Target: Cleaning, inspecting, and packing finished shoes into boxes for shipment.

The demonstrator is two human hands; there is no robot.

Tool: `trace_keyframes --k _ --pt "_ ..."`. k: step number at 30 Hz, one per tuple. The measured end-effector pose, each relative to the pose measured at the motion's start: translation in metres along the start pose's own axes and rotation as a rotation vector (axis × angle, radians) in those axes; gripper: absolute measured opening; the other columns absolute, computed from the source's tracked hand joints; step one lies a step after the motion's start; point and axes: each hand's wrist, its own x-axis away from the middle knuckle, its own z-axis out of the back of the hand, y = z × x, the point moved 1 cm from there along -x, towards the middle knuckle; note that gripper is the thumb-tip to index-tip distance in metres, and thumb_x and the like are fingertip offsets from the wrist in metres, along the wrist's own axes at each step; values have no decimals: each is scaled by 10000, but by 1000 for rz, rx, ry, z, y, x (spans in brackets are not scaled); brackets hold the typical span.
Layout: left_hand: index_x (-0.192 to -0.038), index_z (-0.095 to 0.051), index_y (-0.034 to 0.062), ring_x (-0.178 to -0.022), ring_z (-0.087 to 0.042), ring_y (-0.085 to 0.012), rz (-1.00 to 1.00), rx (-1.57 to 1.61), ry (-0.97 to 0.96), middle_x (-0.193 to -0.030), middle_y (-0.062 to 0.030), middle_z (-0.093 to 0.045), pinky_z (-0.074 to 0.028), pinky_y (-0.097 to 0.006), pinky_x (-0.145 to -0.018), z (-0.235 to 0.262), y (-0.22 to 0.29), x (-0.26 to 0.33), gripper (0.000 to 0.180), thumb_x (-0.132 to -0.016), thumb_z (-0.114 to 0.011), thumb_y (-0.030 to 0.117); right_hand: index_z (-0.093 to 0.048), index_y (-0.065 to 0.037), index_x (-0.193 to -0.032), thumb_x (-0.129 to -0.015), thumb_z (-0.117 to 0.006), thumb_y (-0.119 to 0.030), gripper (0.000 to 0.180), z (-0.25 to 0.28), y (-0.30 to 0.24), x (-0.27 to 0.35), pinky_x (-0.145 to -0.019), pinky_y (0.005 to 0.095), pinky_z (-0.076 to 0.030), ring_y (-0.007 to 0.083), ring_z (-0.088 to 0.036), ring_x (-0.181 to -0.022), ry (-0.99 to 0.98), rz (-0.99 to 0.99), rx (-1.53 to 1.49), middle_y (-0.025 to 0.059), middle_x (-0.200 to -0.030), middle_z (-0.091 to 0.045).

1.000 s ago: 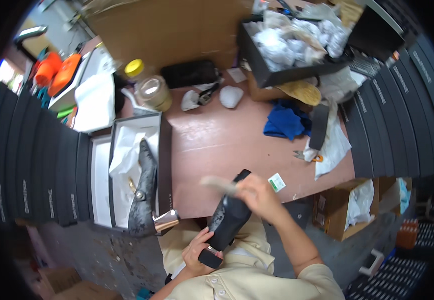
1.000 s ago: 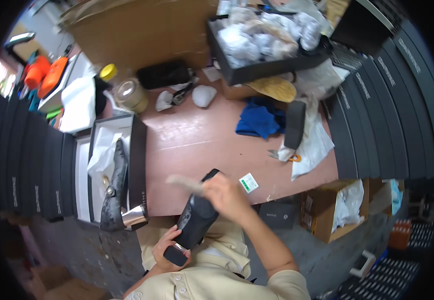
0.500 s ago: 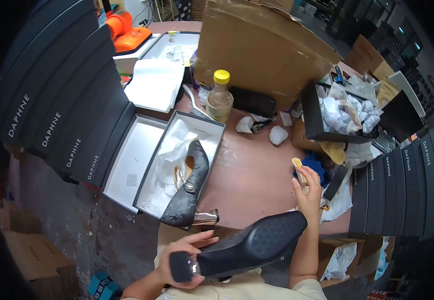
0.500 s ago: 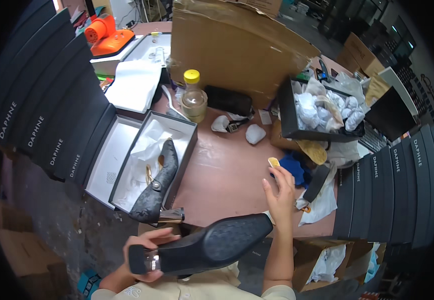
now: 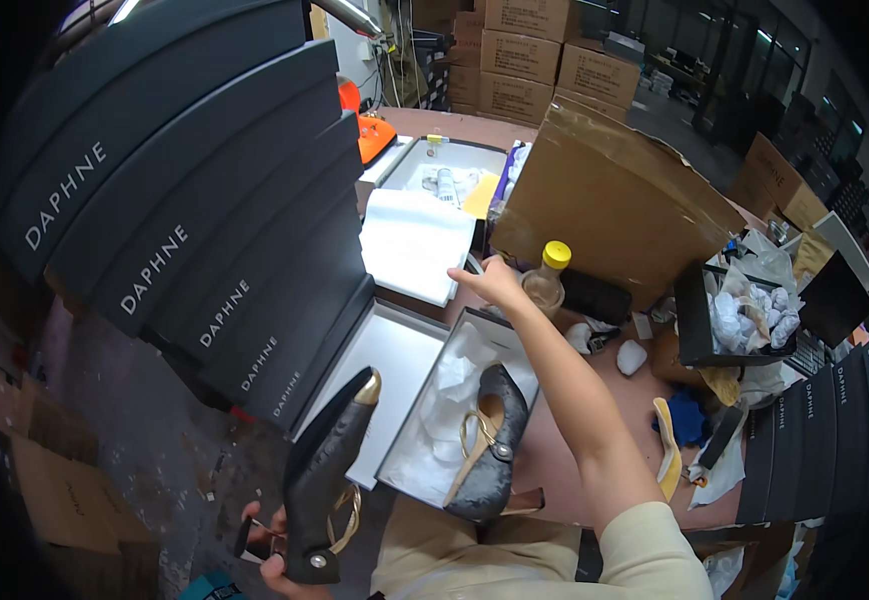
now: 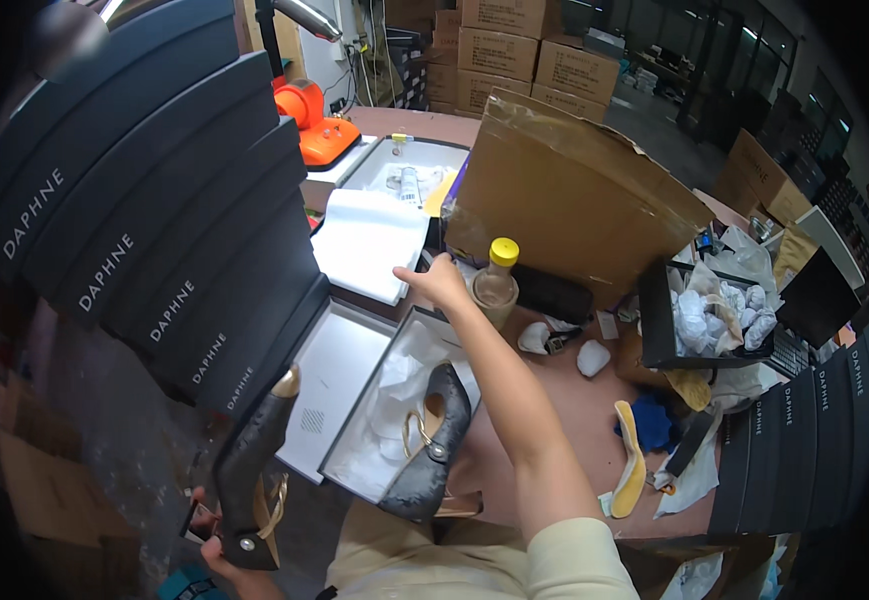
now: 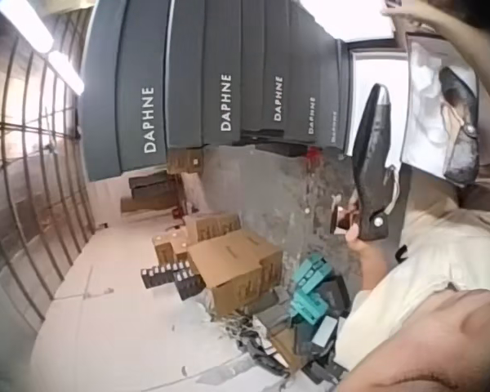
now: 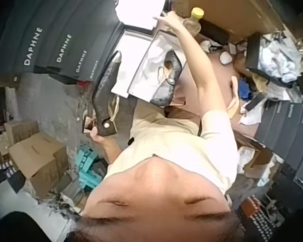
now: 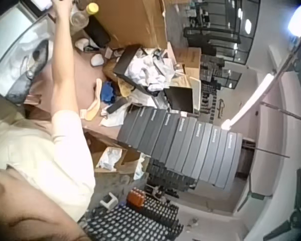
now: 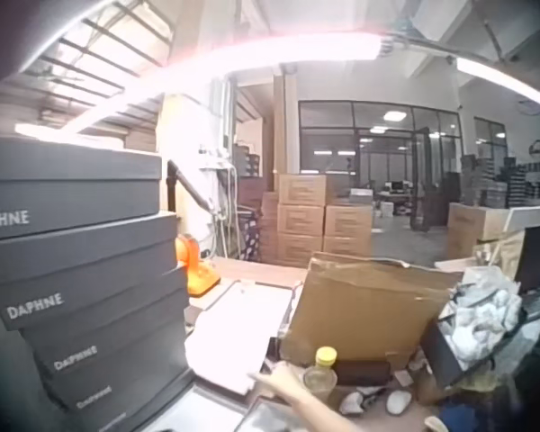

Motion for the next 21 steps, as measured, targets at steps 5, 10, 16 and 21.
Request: trace_keyframes --k 5,10,16,21 --pt "-1321 -366 84 -986 -551 -233 53 38 210 -961 -71 -520 -477 -443 -932 -15 -9 -16 727 -657 -589 278 -494 165 -1059 -623 -823 -384 774 -27 25 -46 -488 321 -513 194 -643 -605 68 -300 -162 171 -794 -663" --pt "-1316 -369 83 -993 -545 -236 139 -14 149 -956 -80 -517 -471 -441 -937 -6 -14 -26 726 -650 -594 267 -635 -39 -678 -649 -710 -177 159 -36 19 -46 -583 349 -491 223 -628 -604 273 -92 -285 110 -654 -645" --pt "-1305 -362 51 -981 -536 -248 221 4 -62 -948 -126 -512 -462 -444 -932 -2 -18 -38 731 -634 -593 225 -575 -2 -924 -796 -612 -166 212 -23 -53 -53 -766 392 -481 355 -624 -846 618 545 30 189 -873 -642" --pt "-1306 -291 63 -957 -560 -343 184 -134 10 -980 -303 -548 -493 -426 -842 -3 -25 -34 783 -628 -578 330 -560 -24 -939 -846 -550 -65 102 -3 -123 -63 -697 458 -475 403 -612 -793 732 911 -15 228 -850 -625"
